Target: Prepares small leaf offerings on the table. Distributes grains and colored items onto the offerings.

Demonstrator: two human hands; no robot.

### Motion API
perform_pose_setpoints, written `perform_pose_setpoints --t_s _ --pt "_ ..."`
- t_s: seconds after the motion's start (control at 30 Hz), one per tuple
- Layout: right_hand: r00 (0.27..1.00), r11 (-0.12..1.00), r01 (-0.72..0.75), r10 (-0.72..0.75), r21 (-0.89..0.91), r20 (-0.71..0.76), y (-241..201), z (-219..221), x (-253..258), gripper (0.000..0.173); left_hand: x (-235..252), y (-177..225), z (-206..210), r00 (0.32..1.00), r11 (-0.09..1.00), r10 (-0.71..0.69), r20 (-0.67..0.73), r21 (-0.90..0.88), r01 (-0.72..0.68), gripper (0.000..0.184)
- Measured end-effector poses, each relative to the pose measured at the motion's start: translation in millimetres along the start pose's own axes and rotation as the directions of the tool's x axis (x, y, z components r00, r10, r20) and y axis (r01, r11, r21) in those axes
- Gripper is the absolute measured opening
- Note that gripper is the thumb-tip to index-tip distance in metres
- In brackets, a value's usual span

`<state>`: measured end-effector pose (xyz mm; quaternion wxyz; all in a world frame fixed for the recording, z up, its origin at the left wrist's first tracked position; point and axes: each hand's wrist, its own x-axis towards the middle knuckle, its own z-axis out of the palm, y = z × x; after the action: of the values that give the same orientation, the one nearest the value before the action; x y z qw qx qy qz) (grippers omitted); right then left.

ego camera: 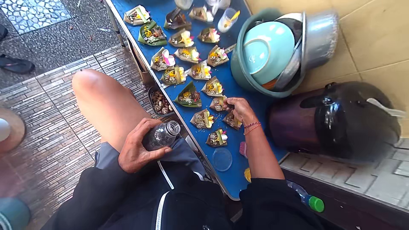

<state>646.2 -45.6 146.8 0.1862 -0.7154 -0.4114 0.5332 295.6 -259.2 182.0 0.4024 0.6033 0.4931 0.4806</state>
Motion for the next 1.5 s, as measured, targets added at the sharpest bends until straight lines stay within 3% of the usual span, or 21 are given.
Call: perform_pose_setpoints --t_s 0.23,0.83,1.23,1.4,1.5 --pt "0.996 0.999 -0.035 0.035 -0.001 0.082 -5.1 0.6 4.1 0.023 -1.2 -1.9 -1.6 1.0 1.0 -0.015 0.009 -0.016 0.015 0.063" --pt "0.996 0.951 0.044 -0.02 -0.306 0.081 -6.1 5.1 9.5 0.028 -0.7 -1.9 -1.3 0.999 1.0 0.022 0.039 -0.008 -0.022 0.063" --pt "0.998 0.973 0.026 -0.012 -0.23 0.06 -7.7 6.0 6.6 0.022 -1.4 -1.9 -0.9 0.999 1.0 0.017 0.037 -0.012 -0.016 0.062" --pt "0.998 0.999 0.017 -0.015 -0.036 0.058 -0.5 -18.7 -9.3 0.023 -2.3 -2.6 -2.4 0.999 1.0 0.014 0.037 -0.028 -0.013 0.062" --pt "1.0 1.0 -0.006 0.006 -0.028 0.0 13.8 -38.2 -22.3 0.021 -1.8 -1.9 -2.2 0.999 1.0 0.008 0.041 -0.025 -0.007 0.062"
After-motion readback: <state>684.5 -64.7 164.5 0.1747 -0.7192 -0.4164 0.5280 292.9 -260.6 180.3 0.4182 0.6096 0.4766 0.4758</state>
